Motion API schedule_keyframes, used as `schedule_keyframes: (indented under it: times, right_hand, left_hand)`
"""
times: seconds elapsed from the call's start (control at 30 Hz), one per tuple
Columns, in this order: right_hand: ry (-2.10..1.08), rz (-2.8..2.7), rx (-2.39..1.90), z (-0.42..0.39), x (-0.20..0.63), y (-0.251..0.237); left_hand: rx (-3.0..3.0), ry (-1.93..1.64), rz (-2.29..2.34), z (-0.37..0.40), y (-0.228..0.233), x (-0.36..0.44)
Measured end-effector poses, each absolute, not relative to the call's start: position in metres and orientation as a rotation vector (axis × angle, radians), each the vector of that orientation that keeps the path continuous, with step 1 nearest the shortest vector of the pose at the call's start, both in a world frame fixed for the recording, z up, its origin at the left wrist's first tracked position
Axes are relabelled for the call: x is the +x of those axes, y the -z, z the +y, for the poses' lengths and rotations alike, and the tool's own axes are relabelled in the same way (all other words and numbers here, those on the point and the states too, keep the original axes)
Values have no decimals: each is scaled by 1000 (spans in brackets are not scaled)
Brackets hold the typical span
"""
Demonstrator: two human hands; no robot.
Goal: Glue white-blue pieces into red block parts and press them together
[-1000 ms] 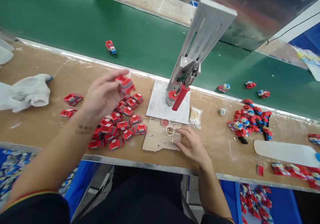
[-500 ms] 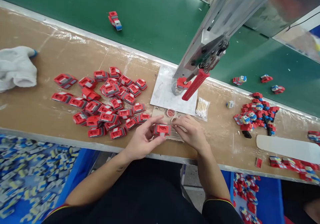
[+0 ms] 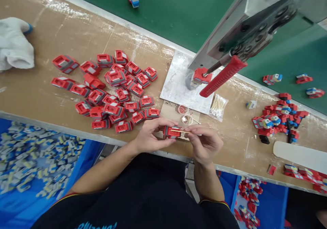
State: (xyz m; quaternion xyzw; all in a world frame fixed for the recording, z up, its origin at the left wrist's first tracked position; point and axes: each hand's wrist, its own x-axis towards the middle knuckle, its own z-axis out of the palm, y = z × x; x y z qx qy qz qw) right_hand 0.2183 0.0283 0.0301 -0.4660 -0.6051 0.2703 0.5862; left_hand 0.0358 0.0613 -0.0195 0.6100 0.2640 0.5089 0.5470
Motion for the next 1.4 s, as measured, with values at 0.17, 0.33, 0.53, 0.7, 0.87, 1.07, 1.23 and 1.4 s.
schedule_keyframes:
  times: [0.17,0.33,0.53,0.7,0.87,1.07,1.23,1.4]
  right_hand:
    - [-651,-1388,-1080,28,217,-26]
    - [-553,-1465,-1089,29,220,-26]
    - [-593,-1528,-1047,27,221,-27]
    - [-438,-1401,-1117,30,248,-26]
    - [-236,-1763,-1386,43,276,-24]
    - [-262,-1970,-1288,45,270,-26]
    - [-307,-1638,-1124,36,258,-34]
    - [-437,-1631,-979,38,239,-33]
  left_hand:
    - [1438,-1226,634,61,20,35]
    - [1443,-1204,640,61,18,34]
    - [1451,-1216,634,61,18,34]
    - [1406,-1264,619,62,17,34]
    - [1419,-1289,696,62,18,36]
    - [1529,-1300,752,64,16,36]
    - [1608,-1323,739,66,15,36]
    - [1599,-1344,720,67,17,37]
